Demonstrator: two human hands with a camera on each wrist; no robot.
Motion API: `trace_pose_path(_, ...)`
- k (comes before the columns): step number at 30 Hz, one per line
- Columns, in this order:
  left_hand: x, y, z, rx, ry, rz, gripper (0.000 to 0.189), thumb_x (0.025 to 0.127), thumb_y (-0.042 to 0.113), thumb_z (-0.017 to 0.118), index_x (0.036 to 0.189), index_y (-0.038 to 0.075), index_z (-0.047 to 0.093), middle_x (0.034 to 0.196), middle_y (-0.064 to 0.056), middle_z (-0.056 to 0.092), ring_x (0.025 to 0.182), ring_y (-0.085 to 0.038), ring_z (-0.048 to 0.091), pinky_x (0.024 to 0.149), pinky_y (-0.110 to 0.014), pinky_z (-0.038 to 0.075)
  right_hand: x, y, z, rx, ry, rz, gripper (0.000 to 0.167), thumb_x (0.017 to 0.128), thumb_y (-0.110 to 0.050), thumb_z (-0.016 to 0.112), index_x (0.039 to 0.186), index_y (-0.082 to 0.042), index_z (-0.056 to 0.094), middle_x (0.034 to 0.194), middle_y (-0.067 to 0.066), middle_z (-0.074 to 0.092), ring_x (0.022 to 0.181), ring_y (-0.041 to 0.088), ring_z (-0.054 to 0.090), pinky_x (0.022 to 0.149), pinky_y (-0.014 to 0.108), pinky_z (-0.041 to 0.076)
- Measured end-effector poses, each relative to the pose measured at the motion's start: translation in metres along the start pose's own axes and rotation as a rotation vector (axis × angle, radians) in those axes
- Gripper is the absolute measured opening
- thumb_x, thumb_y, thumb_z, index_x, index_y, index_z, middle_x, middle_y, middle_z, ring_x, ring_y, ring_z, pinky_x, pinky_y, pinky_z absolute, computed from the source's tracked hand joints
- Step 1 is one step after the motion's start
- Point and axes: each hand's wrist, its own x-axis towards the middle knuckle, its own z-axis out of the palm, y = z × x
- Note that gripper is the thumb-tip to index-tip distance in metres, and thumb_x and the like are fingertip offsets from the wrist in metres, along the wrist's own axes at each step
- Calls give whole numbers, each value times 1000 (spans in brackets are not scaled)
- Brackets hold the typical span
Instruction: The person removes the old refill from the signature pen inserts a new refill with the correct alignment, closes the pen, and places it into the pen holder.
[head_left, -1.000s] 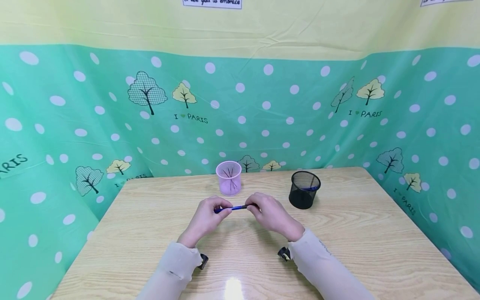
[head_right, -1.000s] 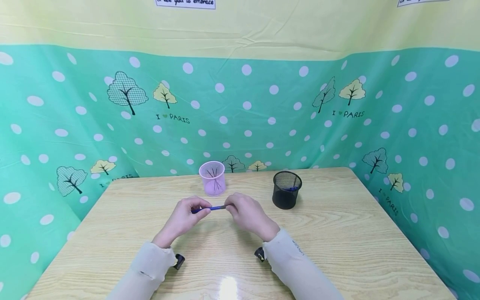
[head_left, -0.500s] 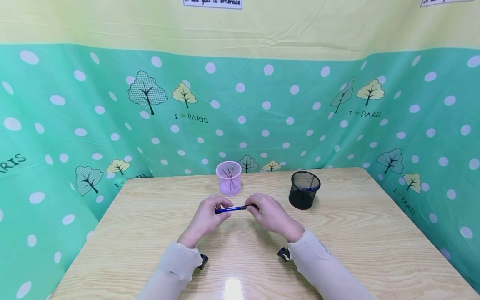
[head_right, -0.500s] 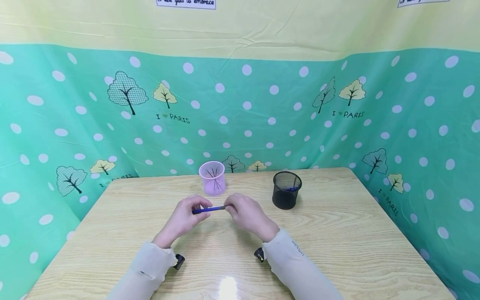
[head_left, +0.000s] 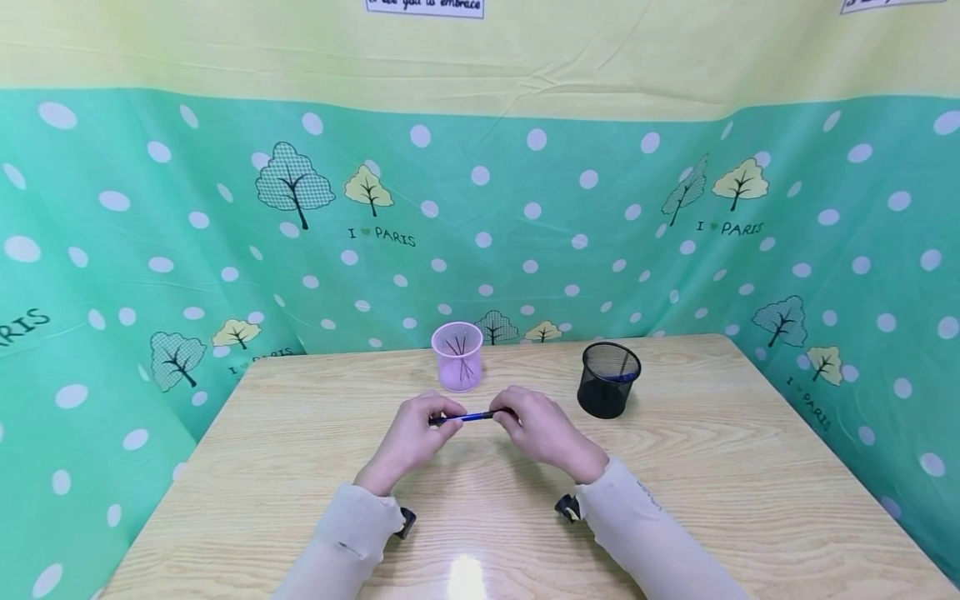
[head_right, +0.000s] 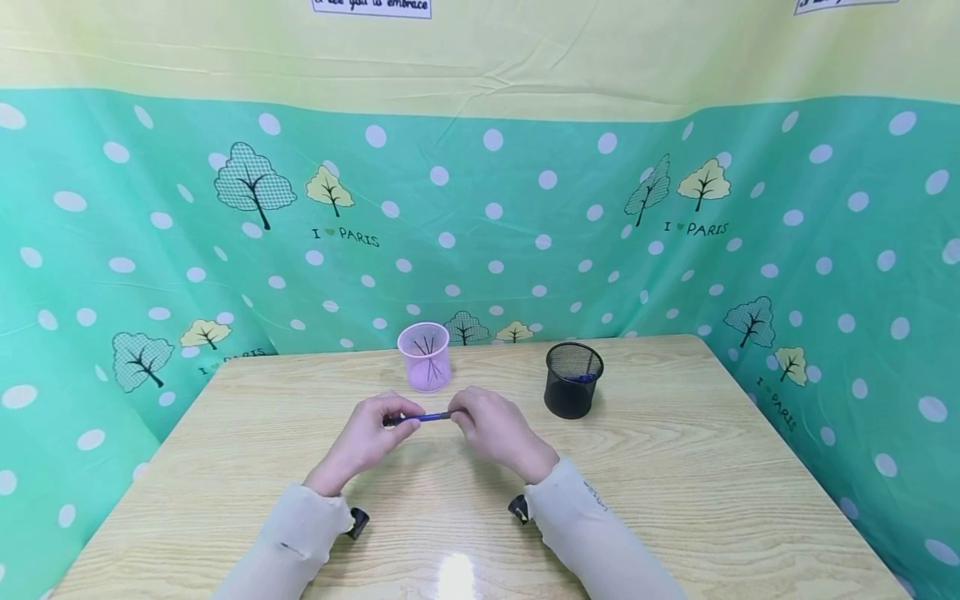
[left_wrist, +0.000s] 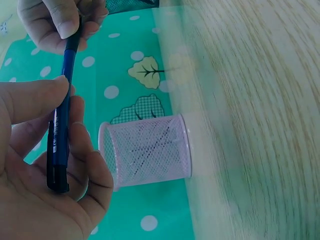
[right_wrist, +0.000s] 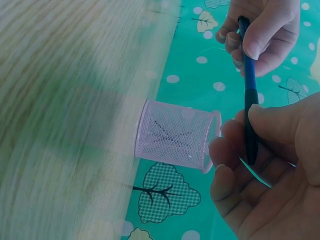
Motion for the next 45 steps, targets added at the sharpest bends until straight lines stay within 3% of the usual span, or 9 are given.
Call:
trace_pose_path(8,0,-1,0,6,-5,11,11,83,6,71,91,13,75,87,6,66,80,-9,60,71,-27,51,0,0,0,-2,9,-1,8,92,-12,63,94,-16,69,86,-12,59,72,5,52,65,26,45)
trace_pose_path(17,1,0,-1,16,19,-3,28,73,7,81,99,11,71,86,-3,65,80,-19,61,72,-34,49,1,1,1,-14,9,-4,8,92,-12,63,94,-17,69,88,-11,61,73,5,53,67,27,46)
trace_pose_path(26,1,2,1,44,44,27,21,73,-2,79,82,15,70,85,9,62,81,-12,57,74,-33,49,1,1,1,4,-17,13,8,93,-13,62,95,-17,69,89,-10,61,74,5,54,67,27,47)
trace_pose_path(45,0,0,2,43,24,26,16,80,2,73,85,17,70,84,8,62,82,-11,58,76,-34,50,0,0,0,-3,-6,12,8,92,-12,63,94,-16,69,88,-10,60,73,5,52,66,26,46)
